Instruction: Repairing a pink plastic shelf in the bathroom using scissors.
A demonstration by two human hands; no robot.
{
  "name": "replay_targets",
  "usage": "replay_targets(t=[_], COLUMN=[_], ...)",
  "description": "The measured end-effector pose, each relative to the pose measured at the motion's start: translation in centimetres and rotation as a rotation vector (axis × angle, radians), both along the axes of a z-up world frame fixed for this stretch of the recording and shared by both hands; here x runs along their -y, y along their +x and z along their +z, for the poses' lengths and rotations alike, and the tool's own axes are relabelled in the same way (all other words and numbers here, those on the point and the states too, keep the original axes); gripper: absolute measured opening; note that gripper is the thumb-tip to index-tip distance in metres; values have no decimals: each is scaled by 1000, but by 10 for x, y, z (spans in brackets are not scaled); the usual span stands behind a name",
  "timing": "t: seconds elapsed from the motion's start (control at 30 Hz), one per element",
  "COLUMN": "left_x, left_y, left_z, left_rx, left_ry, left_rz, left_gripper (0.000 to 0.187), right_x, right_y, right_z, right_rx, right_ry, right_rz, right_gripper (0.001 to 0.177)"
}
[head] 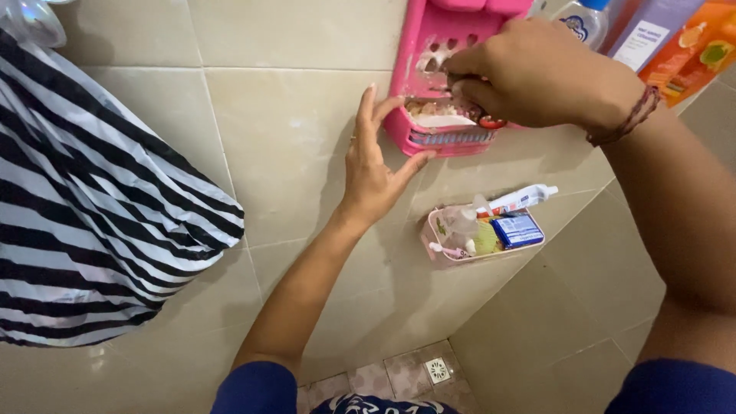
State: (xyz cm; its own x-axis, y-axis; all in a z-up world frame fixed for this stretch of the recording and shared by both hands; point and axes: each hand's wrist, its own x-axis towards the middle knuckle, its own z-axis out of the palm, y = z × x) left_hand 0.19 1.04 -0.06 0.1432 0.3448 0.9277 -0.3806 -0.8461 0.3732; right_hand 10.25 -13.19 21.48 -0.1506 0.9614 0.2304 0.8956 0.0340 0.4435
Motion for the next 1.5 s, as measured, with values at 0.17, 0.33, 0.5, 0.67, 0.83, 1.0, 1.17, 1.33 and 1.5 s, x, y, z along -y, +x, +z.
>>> replay_targets(t=[0.17, 0.33, 0.5, 0.67, 0.83, 1.0, 1.17, 1.33, 1.5], left_x=[-10, -20, -16, -16, -20, -21, -23, -21, -23], left_y=[-3, 2, -8, -7, -2, -1, 3, -3, -3], left_z=[3, -2, 1, 1, -1, -6, -6, -8, -4], left_rx=[-30, -64, -43, -23, 39, 53, 75, 47, 44], left_ry=[60, 136, 169, 179, 105, 84, 114, 87, 121], left_rz=[33, 82, 53, 4, -90, -119, -108, -82, -50], left_gripper=[117, 114, 104, 100, 106, 107, 108, 102, 106], right_x=[16, 24, 18, 6, 0, -1, -7, -20, -16], right_y=[5, 4, -1, 9, 2, -11, -13, -12, 4], right_z=[2, -44, -85, -93, -94, -90, -96, -100, -61], right_rx=[11, -244, -267, -318, -335, -463, -552, -373, -268], right_ry=[19, 97, 239, 288, 306, 267, 241, 270, 241], right_rz=[-52, -243, -308, -299, -275, -330, -356, -152, -219], right_gripper=[21, 29, 31, 31, 30, 33, 33, 29, 31])
